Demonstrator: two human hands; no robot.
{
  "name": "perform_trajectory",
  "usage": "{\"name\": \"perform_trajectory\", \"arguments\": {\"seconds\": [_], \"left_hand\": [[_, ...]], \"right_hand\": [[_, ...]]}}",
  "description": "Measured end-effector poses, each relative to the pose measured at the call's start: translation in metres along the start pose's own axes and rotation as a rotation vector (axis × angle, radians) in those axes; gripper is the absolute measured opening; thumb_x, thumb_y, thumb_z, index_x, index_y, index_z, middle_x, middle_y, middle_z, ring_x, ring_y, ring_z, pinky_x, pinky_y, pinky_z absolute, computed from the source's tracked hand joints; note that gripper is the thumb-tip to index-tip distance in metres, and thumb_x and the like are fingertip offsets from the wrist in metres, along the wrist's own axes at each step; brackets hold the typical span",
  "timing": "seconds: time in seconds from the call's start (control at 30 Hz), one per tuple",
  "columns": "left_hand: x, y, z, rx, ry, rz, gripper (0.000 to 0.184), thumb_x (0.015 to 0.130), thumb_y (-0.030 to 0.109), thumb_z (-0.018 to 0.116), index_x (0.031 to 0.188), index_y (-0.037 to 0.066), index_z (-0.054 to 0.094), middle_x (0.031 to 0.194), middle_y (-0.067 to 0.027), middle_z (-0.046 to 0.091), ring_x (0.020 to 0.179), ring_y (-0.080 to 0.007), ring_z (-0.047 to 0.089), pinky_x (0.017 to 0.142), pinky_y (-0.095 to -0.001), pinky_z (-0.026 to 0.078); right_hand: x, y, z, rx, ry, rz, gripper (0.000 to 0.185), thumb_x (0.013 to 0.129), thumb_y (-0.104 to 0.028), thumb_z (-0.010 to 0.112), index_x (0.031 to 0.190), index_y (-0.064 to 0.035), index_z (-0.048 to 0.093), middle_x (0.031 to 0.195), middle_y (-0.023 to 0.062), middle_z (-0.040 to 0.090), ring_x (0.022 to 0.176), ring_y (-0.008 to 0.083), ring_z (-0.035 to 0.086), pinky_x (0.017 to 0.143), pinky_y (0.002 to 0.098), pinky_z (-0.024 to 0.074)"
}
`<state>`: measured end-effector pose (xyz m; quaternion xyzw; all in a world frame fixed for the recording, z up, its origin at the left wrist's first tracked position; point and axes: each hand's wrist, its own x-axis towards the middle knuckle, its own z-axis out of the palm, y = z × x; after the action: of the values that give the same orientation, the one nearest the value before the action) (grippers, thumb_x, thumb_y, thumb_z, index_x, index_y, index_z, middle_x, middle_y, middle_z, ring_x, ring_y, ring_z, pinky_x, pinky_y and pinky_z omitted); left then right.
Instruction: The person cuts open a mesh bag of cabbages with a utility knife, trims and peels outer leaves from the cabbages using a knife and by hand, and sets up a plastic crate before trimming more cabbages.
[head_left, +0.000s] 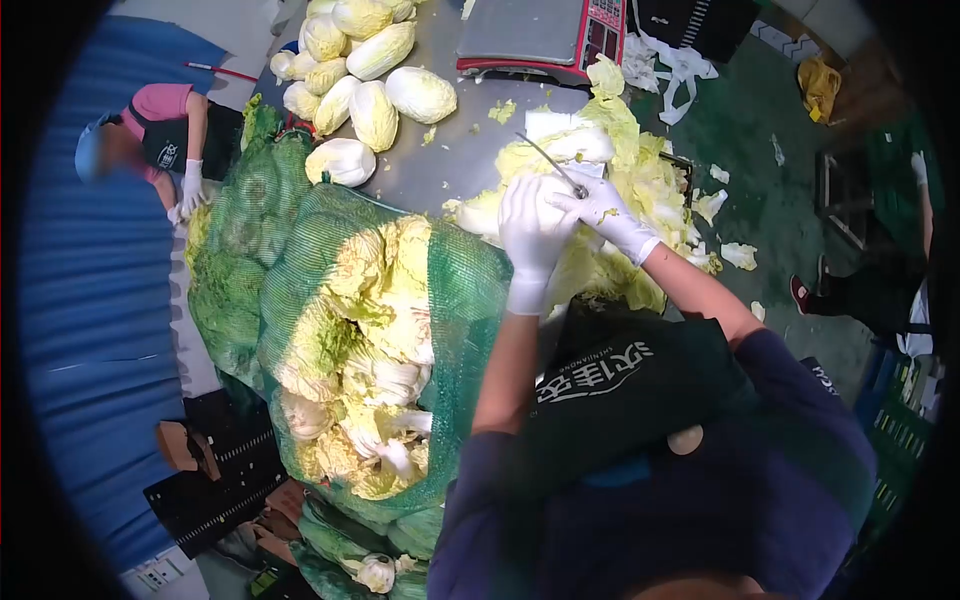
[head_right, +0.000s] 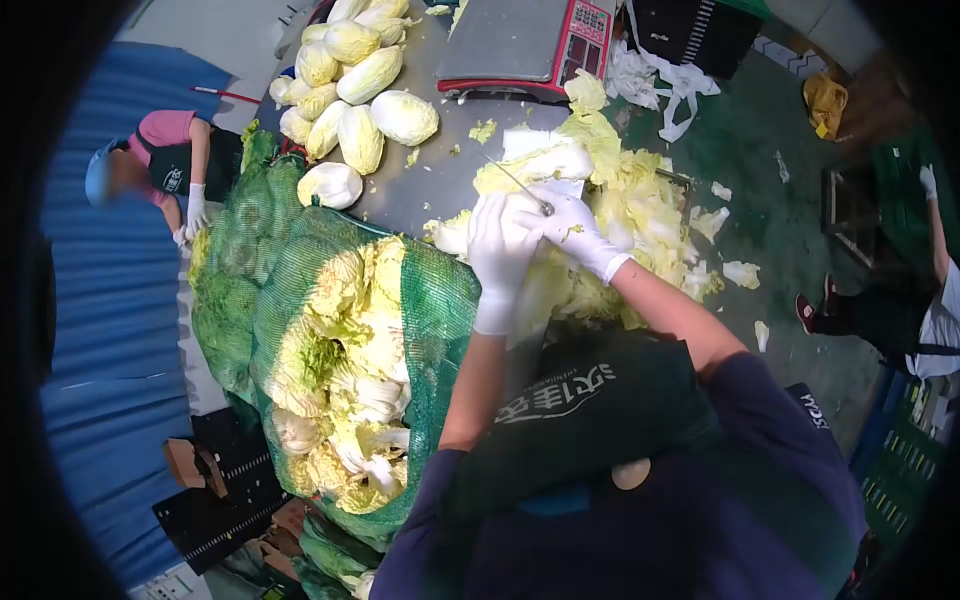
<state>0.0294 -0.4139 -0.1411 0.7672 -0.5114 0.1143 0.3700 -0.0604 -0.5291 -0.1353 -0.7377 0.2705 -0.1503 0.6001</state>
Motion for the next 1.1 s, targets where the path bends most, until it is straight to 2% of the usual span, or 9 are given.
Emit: {"name": "perform_trajectory", "arguments": {"seconds": [0.07, 0.2, 0.33, 0.6, 0.73, 0.87, 0.93, 1.0, 1.1], "left_hand": [[-0.014, 0.002, 0.004, -0.112, 0.126, -0.18, 0.08, 0.059, 0.036, 0.079, 0.122, -0.002, 0.048, 0.118, -0.0207, 0.055, 0.111, -0.038, 0.051, 0.099, -0.0458, 0.038], [-0.032, 0.007, -0.005, -0.154, -0.118, -0.437, 0.088, 0.06, 0.046, 0.077, 0.126, -0.003, 0.045, 0.125, -0.0223, 0.051, 0.12, -0.0355, 0.045, 0.105, -0.0454, 0.031], [-0.068, 0.0, 0.012, 0.25, -0.349, -0.287, 0.1, 0.059, 0.051, 0.076, 0.133, -0.005, 0.037, 0.135, -0.0249, 0.04, 0.129, -0.0329, 0.035, 0.11, -0.0484, 0.017], [-0.014, 0.046, -0.024, -0.117, -0.122, -0.407, 0.102, 0.057, 0.036, 0.083, 0.134, -0.005, 0.032, 0.131, -0.0236, 0.043, 0.12, -0.0366, 0.043, 0.102, -0.0414, 0.034], [-0.03, 0.04, -0.035, -0.058, -0.157, -0.408, 0.094, 0.058, 0.033, 0.083, 0.131, -0.001, 0.036, 0.123, -0.0219, 0.048, 0.114, -0.0375, 0.048, 0.098, -0.0411, 0.039], [-0.033, 0.05, -0.064, -0.066, -0.322, -0.732, 0.085, 0.06, 0.029, 0.081, 0.127, -0.001, 0.037, 0.12, -0.0222, 0.049, 0.11, -0.0349, 0.051, 0.092, -0.0396, 0.043], [-0.047, 0.033, -0.058, -0.001, -0.2, -0.534, 0.076, 0.063, 0.02, 0.078, 0.125, -0.001, 0.04, 0.117, -0.0206, 0.05, 0.107, -0.034, 0.053, 0.092, -0.0393, 0.045], [-0.044, 0.023, -0.066, -0.856, 0.013, -0.86, 0.065, 0.071, 0.013, 0.072, 0.125, -0.001, 0.039, 0.119, -0.0185, 0.051, 0.107, -0.0315, 0.054, 0.092, -0.0391, 0.046], [-0.045, 0.024, -0.087, -1.425, 0.07, -1.024, 0.06, 0.079, 0.013, 0.062, 0.131, -0.001, 0.037, 0.13, -0.0192, 0.046, 0.111, -0.0315, 0.053, 0.094, -0.0401, 0.046]], "right_hand": [[-0.001, 0.006, 0.0, -0.01, 0.03, -0.003, 0.053, 0.081, -0.025, 0.071, 0.124, 0.0015, 0.054, 0.121, 0.0126, 0.058, 0.113, 0.0183, 0.052, 0.097, 0.0303, 0.0386], [-0.004, 0.007, 0.002, 0.274, 0.025, 0.048, 0.053, 0.079, -0.032, 0.07, 0.12, -0.0006, 0.057, 0.115, 0.0131, 0.061, 0.105, 0.0195, 0.056, 0.093, 0.0297, 0.0413], [0.006, 0.01, -0.015, -0.034, -0.063, -0.03, 0.049, 0.083, -0.027, 0.068, 0.123, -0.0004, 0.055, 0.112, 0.0081, 0.061, 0.102, 0.0142, 0.055, 0.091, 0.0266, 0.0422], [-0.008, -0.003, -0.002, 0.18, 0.01, 0.069, 0.053, 0.078, -0.043, 0.068, 0.109, -0.0011, 0.059, 0.102, 0.0129, 0.062, 0.094, 0.019, 0.058, 0.081, 0.0314, 0.0445], [0.017, 0.047, -0.007, -0.211, 0.13, 0.044, 0.056, 0.073, -0.044, 0.07, 0.11, -0.0026, 0.059, 0.1, 0.0147, 0.062, 0.093, 0.0269, 0.059, 0.084, 0.0333, 0.0442], [0.016, 0.083, 0.012, -0.221, 0.265, -0.082, 0.064, 0.068, -0.039, 0.076, 0.119, -0.0054, 0.057, 0.114, 0.0172, 0.058, 0.103, 0.0288, 0.057, 0.089, 0.0349, 0.0443], [0.015, 0.081, 0.009, -0.126, 0.245, -0.017, 0.062, 0.067, -0.028, 0.079, 0.123, -0.0111, 0.056, 0.13, 0.0134, 0.051, 0.118, 0.0253, 0.05, 0.1, 0.0311, 0.0388], [0.008, 0.079, -0.002, -0.132, 0.281, 0.008, 0.062, 0.067, -0.027, 0.079, 0.123, -0.0129, 0.056, 0.124, 0.0117, 0.055, 0.11, 0.024, 0.055, 0.094, 0.03, 0.0433], [0.006, 0.086, -0.029, -0.153, 0.303, 0.062, 0.063, 0.065, -0.028, 0.08, 0.121, -0.0119, 0.057, 0.113, 0.0116, 0.059, 0.1, 0.0234, 0.058, 0.087, 0.0304, 0.0462]]}}
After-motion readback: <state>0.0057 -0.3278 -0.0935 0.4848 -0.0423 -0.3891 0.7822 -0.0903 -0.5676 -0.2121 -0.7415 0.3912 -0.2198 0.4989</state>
